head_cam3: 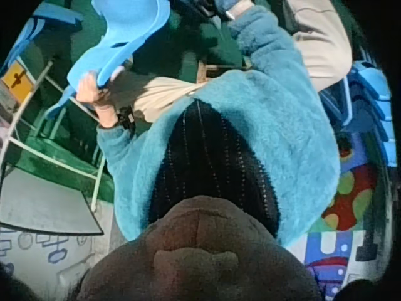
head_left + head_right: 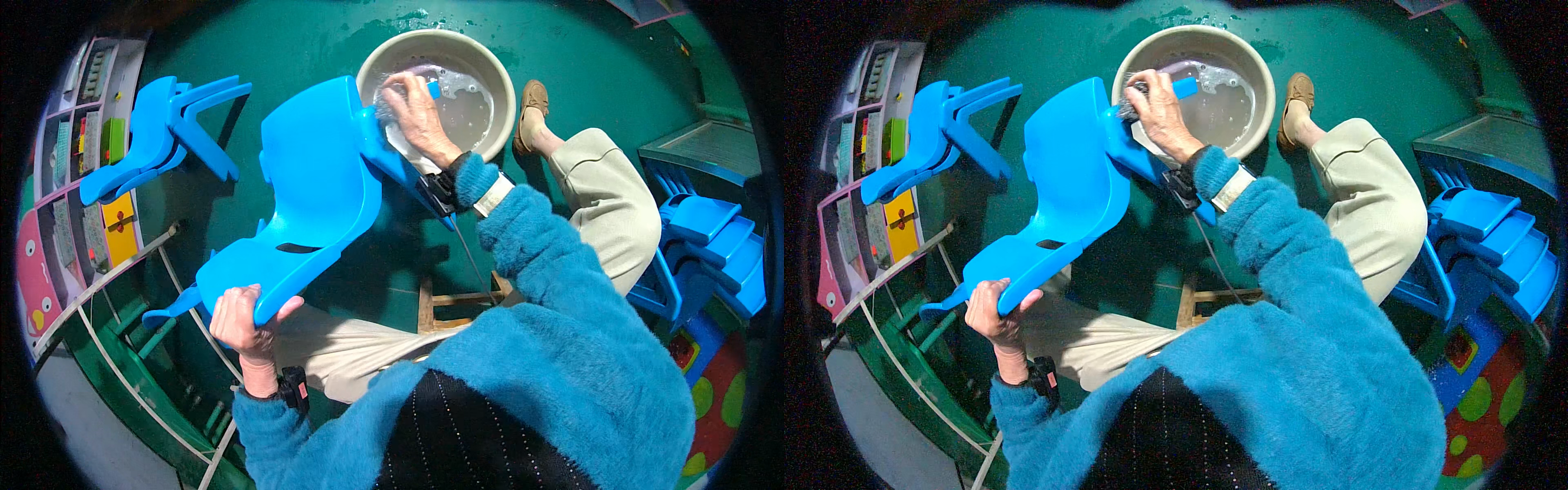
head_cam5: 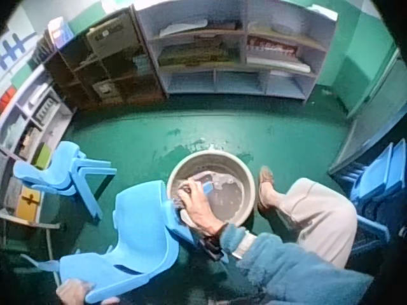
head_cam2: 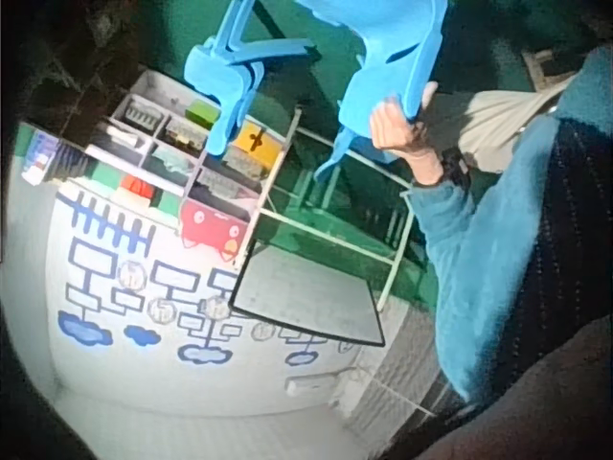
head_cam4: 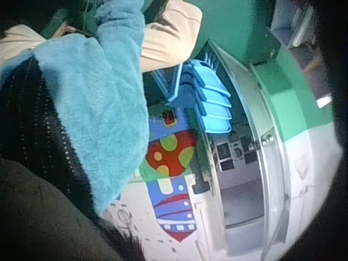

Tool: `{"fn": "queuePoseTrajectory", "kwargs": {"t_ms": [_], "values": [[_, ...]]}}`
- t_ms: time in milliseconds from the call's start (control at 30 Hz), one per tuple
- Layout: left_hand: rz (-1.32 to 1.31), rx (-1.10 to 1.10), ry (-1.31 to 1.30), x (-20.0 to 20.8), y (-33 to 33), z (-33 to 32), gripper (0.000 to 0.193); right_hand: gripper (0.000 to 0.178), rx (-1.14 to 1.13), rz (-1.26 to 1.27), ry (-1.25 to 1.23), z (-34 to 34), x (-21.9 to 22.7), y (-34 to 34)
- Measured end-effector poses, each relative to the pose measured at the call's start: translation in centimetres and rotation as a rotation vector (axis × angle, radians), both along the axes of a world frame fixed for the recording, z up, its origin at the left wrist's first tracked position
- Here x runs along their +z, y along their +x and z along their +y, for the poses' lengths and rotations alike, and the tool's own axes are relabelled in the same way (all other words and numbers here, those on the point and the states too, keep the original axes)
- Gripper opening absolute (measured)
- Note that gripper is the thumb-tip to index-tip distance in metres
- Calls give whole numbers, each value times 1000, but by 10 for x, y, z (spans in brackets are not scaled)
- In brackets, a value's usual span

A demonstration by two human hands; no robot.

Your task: The person scrubs a blue plastic chair with a steel wool pad dipped in soapy water from a basin. They clean the seat, backrest, and legs, then place the chair on the floor.

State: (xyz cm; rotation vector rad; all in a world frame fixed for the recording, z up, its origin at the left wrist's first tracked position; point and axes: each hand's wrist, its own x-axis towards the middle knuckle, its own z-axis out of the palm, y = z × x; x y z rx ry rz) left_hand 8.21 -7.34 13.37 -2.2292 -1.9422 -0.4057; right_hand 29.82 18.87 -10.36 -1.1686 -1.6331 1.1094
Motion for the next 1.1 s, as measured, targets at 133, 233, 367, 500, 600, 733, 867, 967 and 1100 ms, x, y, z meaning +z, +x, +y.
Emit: {"fn": "queuePoseTrajectory", "kwargs": {"t_ms": [133,233,367,500,600,733,867,967,1100], "values": [[3,9,14,-4,-10,-7,59,27,-51,-60,83,-8,-7,3],[-18,35,21,-2,-23,-9,58,48,85,15,132,-13,-3,-8],[-49,16,20,-1,-38,-10,58,66,119,-27,341,-35,10,-21],[-62,16,27,-1,-47,-13,57,54,174,-22,333,-31,8,-22],[-69,5,34,-3,-56,-15,58,44,24,-124,281,-7,-12,-13],[-136,50,21,-5,-70,-21,58,37,-249,-245,49,8,-37,-6],[-186,52,45,-10,-81,-24,59,34,92,-118,365,5,-30,-15],[-196,30,74,-11,-84,-22,58,33,-173,-185,16,16,-23,-17],[-167,16,28,-10,-81,-23,57,34,-135,-275,116,22,-24,-19]]}}
